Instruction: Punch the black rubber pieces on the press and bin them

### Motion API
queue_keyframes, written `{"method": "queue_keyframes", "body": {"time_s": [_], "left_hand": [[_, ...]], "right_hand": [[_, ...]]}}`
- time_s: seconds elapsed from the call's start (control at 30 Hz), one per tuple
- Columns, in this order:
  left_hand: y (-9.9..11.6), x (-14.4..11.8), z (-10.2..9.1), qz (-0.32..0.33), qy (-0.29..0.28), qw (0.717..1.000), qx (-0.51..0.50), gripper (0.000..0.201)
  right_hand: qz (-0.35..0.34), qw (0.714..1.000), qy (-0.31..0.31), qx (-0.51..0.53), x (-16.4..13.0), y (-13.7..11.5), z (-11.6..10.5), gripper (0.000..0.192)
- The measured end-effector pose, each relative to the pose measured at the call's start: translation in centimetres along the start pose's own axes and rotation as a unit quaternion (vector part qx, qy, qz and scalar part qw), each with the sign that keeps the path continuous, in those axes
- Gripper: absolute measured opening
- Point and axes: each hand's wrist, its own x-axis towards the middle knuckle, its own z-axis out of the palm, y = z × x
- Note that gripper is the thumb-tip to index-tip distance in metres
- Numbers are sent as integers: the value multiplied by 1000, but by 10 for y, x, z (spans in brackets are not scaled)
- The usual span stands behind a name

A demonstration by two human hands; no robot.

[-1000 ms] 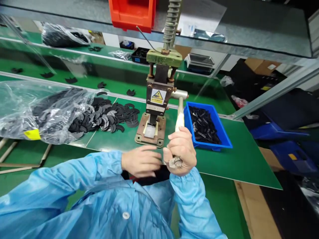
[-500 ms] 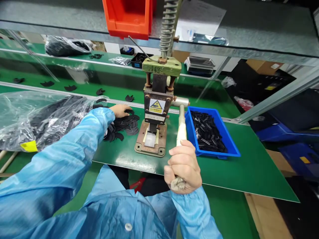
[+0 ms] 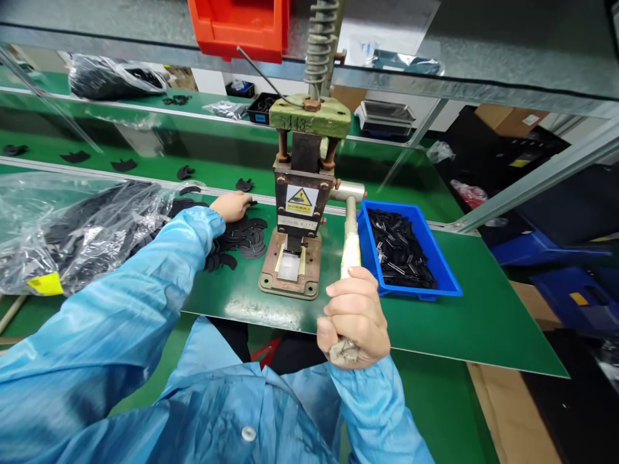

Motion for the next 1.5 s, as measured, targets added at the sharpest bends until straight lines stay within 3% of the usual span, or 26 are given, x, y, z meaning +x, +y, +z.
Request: {"method": "queue_keyframes", "body": {"time_s": [0.13, 0.27, 0.47, 0.57, 0.73, 0.9, 1.0, 1.13, 1.37, 1.5], "left_hand": [[17, -32, -19, 53, 91, 994, -9, 44], [38, -82, -29, 86, 94, 990, -52, 47], [76, -139, -1, 122, 38, 983, -132, 18], [95, -150, 18, 75, 28, 975, -209, 20], [108, -147, 26, -30, 36, 951, -306, 25], [123, -128, 14, -83, -81, 832, -543, 28], [139, -114, 10, -98, -136, 799, -578, 31], [153, -104, 7, -129, -176, 792, -570, 33], [163, -96, 0, -167, -197, 825, -502, 25], [166, -91, -1, -182, -214, 823, -494, 27]], "right_hand": [[-33, 999, 24, 11, 1, 3, 4, 18], [-31, 999, 40, 12, 2, 4, 9, 19], [-24, 998, 44, 27, 2, 1, 10, 18], [-17, 999, 41, 28, 1, -1, 11, 20], [-15, 999, 41, 25, 1, -1, 11, 21], [-32, 998, 52, 24, 2, 2, 14, 21], [-38, 997, 57, 30, 3, 2, 14, 21], [-28, 998, 50, 33, 2, 1, 13, 20], [-18, 997, 60, 41, 1, -1, 15, 22], [-14, 997, 67, 42, 0, -1, 16, 23]]}}
